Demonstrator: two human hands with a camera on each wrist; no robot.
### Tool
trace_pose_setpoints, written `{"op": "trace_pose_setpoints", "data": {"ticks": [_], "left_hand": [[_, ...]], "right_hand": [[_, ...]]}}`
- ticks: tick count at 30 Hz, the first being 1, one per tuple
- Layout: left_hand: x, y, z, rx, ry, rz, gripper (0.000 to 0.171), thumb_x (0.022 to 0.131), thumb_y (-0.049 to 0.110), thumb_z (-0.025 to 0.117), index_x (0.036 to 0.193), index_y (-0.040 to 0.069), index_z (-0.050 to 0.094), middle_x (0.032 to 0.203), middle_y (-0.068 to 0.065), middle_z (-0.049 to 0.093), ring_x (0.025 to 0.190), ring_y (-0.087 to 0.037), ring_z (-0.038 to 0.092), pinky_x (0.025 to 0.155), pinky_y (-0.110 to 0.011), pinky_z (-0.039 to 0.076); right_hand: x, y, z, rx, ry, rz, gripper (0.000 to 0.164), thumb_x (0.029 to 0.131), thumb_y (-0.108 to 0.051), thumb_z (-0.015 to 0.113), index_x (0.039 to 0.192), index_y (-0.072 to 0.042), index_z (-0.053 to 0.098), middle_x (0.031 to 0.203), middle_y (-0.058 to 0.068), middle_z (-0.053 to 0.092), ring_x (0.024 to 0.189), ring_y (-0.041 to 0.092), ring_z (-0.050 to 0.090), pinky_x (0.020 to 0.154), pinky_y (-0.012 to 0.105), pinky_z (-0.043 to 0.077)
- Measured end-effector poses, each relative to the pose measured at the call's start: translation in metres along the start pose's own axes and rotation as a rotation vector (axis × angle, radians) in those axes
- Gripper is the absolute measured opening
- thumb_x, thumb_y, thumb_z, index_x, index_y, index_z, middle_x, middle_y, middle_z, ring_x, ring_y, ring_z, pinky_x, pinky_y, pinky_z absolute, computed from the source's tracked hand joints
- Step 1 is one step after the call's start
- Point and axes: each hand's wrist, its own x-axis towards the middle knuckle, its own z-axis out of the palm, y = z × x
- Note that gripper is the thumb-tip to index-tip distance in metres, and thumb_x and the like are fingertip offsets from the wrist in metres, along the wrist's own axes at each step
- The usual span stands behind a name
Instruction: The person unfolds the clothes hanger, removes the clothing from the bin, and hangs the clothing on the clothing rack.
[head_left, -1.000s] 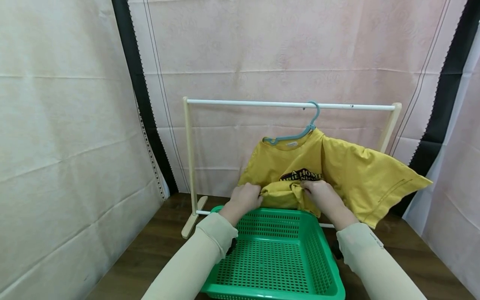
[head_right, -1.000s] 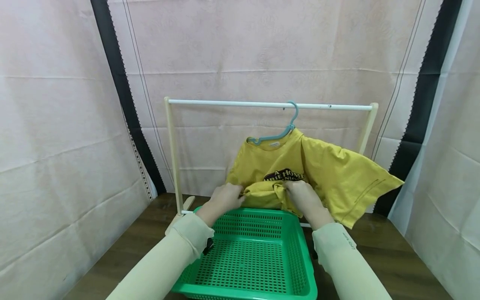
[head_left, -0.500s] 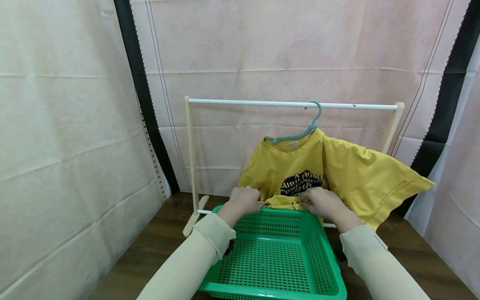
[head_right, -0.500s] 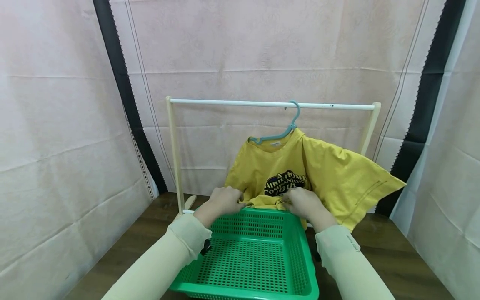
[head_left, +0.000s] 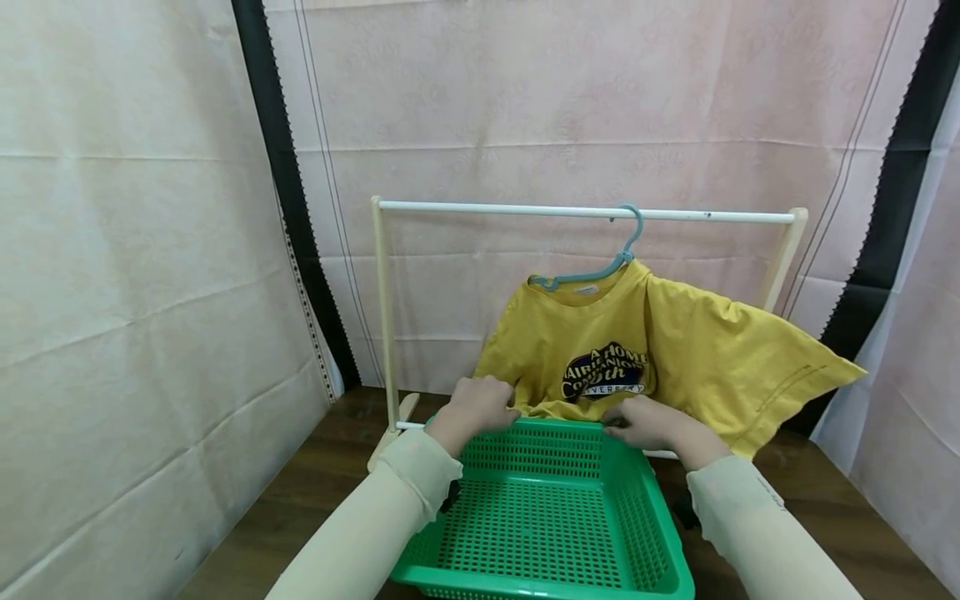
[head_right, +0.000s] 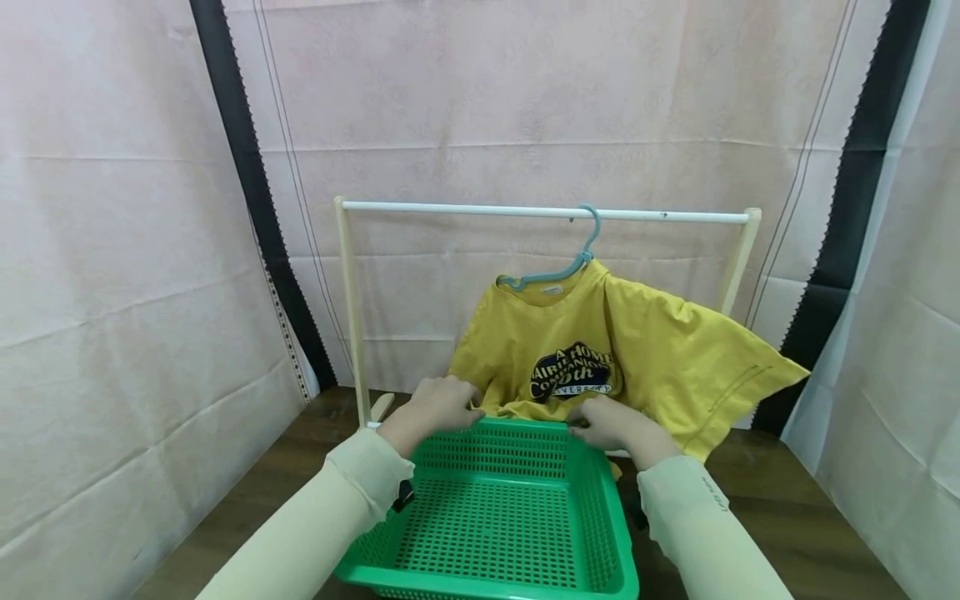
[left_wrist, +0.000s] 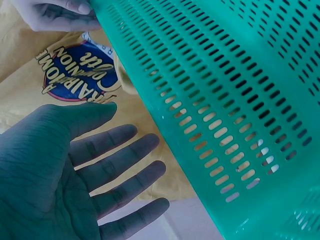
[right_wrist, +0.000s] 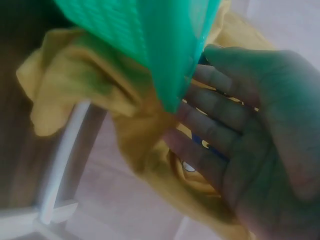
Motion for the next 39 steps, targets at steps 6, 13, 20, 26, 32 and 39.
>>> {"op": "trace_pose_setpoints", "data": {"ticks": [6,13,20,26,32,39], "left_hand": [[-0.002,-0.007,0.0,0.006,0.008,-0.014,0.036,0.099,0.045,0.059,0.069,0.026,0.061,0.066,0.005,0.056,0.064,-0.015,0.055,0.062,-0.041,0.046],[-0.005,-0.015,0.001,0.013,-0.031,-0.013,0.023,0.098,0.046,0.061,0.087,0.027,0.07,0.079,0.007,0.063,0.071,-0.017,0.059,0.067,-0.042,0.049],[-0.015,-0.016,0.002,-0.007,-0.096,0.006,0.025,0.097,0.045,0.065,0.115,0.03,0.073,0.102,0.01,0.069,0.082,-0.015,0.063,0.075,-0.043,0.051],[-0.019,-0.014,-0.002,-0.007,-0.092,0.021,0.027,0.097,0.046,0.065,0.117,0.029,0.072,0.102,0.009,0.069,0.081,-0.016,0.064,0.071,-0.04,0.051],[-0.022,-0.016,-0.007,-0.006,-0.115,0.016,0.032,0.097,0.046,0.064,0.125,0.03,0.07,0.117,0.009,0.068,0.096,-0.017,0.066,0.078,-0.042,0.053],[-0.031,-0.016,-0.005,-0.005,-0.075,0.003,0.045,0.097,0.05,0.062,0.137,0.029,0.061,0.134,0.004,0.062,0.117,-0.023,0.061,0.093,-0.052,0.049]], "right_hand": [[-0.002,0.004,0.0,0.007,0.033,-0.01,0.023,0.101,-0.019,0.063,0.118,-0.007,0.072,0.11,0.004,0.072,0.087,0.012,0.065,0.077,0.04,0.053],[-0.003,0.0,0.003,-0.042,0.056,-0.037,0.028,0.1,-0.019,0.065,0.121,-0.002,0.069,0.112,0.008,0.071,0.087,0.012,0.065,0.08,0.042,0.053],[-0.008,-0.003,0.006,-0.049,0.04,-0.058,0.025,0.1,-0.02,0.066,0.119,-0.004,0.069,0.105,0.002,0.072,0.087,0.013,0.067,0.081,0.043,0.055],[-0.013,-0.005,0.004,-0.039,0.046,-0.088,0.021,0.1,-0.019,0.065,0.115,-0.006,0.071,0.102,0.0,0.072,0.083,0.008,0.066,0.077,0.04,0.055],[-0.013,-0.01,0.002,-0.073,0.069,-0.101,0.024,0.1,-0.018,0.065,0.118,-0.003,0.069,0.105,0.006,0.072,0.085,0.013,0.067,0.077,0.041,0.055],[-0.021,-0.021,0.01,-0.226,0.179,-0.006,0.054,0.102,-0.037,0.061,0.138,0.002,0.056,0.133,0.021,0.061,0.118,0.038,0.061,0.096,0.055,0.048]]}}
